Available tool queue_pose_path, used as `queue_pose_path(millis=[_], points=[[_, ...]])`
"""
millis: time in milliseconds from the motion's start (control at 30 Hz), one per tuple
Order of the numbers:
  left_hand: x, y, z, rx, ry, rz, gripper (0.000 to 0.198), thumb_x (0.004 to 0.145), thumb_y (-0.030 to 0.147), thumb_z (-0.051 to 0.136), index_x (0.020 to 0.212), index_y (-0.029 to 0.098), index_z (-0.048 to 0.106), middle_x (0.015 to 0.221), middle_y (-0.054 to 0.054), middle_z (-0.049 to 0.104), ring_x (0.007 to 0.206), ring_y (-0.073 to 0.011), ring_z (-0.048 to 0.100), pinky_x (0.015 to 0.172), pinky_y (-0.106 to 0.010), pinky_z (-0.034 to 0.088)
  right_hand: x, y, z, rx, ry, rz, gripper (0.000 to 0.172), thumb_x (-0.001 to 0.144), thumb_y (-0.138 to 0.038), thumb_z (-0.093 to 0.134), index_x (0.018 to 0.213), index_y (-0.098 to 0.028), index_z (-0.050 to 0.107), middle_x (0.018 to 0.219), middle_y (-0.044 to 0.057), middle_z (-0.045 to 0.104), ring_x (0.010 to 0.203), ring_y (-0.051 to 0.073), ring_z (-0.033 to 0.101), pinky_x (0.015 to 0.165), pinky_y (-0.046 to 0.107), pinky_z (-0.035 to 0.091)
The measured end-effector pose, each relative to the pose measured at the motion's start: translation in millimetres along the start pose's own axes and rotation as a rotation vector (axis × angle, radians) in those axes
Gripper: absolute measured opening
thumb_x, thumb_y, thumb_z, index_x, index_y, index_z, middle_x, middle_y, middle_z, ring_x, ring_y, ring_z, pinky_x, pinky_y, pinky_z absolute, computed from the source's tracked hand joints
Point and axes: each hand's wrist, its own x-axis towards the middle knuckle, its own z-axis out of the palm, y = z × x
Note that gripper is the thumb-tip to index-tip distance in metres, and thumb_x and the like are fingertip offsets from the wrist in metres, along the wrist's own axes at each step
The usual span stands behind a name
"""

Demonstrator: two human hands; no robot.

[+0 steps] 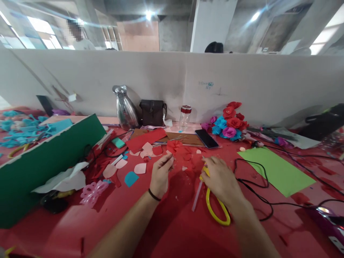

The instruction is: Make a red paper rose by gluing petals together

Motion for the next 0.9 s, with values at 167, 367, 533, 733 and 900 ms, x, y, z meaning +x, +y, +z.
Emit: queue_pose_path(millis=[167, 367, 533, 733, 900], points=[[5.1, 4.0, -3.3, -0.104, 0.002, -0.106, 0.027, 0.053, 0.02, 0.075, 0.078, 0.013, 0.066, 0.057, 0.004, 0.057, 0.047, -0.0042, 0.044, 0.047, -0.018, 0.03, -8.5, 29.3, -4.9, -0.314, -0.248, 0.028, 0.028, 0.073, -0.018, 0.054, 0.099, -0.012, 0.063, 0.099, 0.016, 0.065, 0.099, 0.031, 0.059, 0.081, 0.039, 0.042], [8.1, 4.5, -7.5, -0.143, 0.026, -0.109, 0.033, 0.059, 0.014, 0.07, 0.09, 0.017, 0.06, 0.061, 0.006, 0.058, 0.044, -0.0047, 0.047, 0.043, -0.017, 0.031, -10.3, 37.3, 14.6, -0.28, -0.285, 0.066, 0.023, 0.071, -0.013, 0.05, 0.092, -0.012, 0.06, 0.092, 0.015, 0.066, 0.089, 0.027, 0.062, 0.072, 0.033, 0.041], [11.1, 5.0, -9.0, -0.186, 0.052, -0.187, 0.024, 0.063, 0.009, 0.067, 0.085, 0.016, 0.061, 0.063, 0.003, 0.06, 0.044, -0.0043, 0.048, 0.043, -0.015, 0.035, -10.2, 37.3, 15.7, -0.184, -0.148, 0.119, 0.025, 0.074, -0.018, 0.048, 0.097, -0.014, 0.059, 0.099, 0.015, 0.063, 0.077, 0.024, 0.063, 0.06, 0.031, 0.04], [14.1, 4.5, -10.0, -0.244, 0.088, -0.253, 0.017, 0.065, 0.004, 0.066, 0.08, 0.013, 0.065, 0.062, 0.002, 0.06, 0.043, -0.0023, 0.044, 0.042, -0.013, 0.037, -1.9, 34.5, -5.5, 0.228, 0.088, 0.154, 0.015, 0.073, -0.033, 0.057, 0.079, -0.02, 0.061, 0.066, 0.002, 0.062, 0.058, 0.017, 0.057, 0.054, 0.027, 0.039], [14.3, 3.7, -10.9, -0.24, 0.027, -0.232, 0.016, 0.064, 0.003, 0.066, 0.078, 0.012, 0.064, 0.063, 0.001, 0.06, 0.041, -0.002, 0.04, 0.039, -0.014, 0.032, 0.5, 10.6, -9.8, 0.58, 0.109, 0.048, 0.036, 0.073, -0.047, 0.063, 0.053, -0.02, 0.051, 0.046, -0.004, 0.045, 0.044, 0.011, 0.041, 0.043, 0.024, 0.033]])
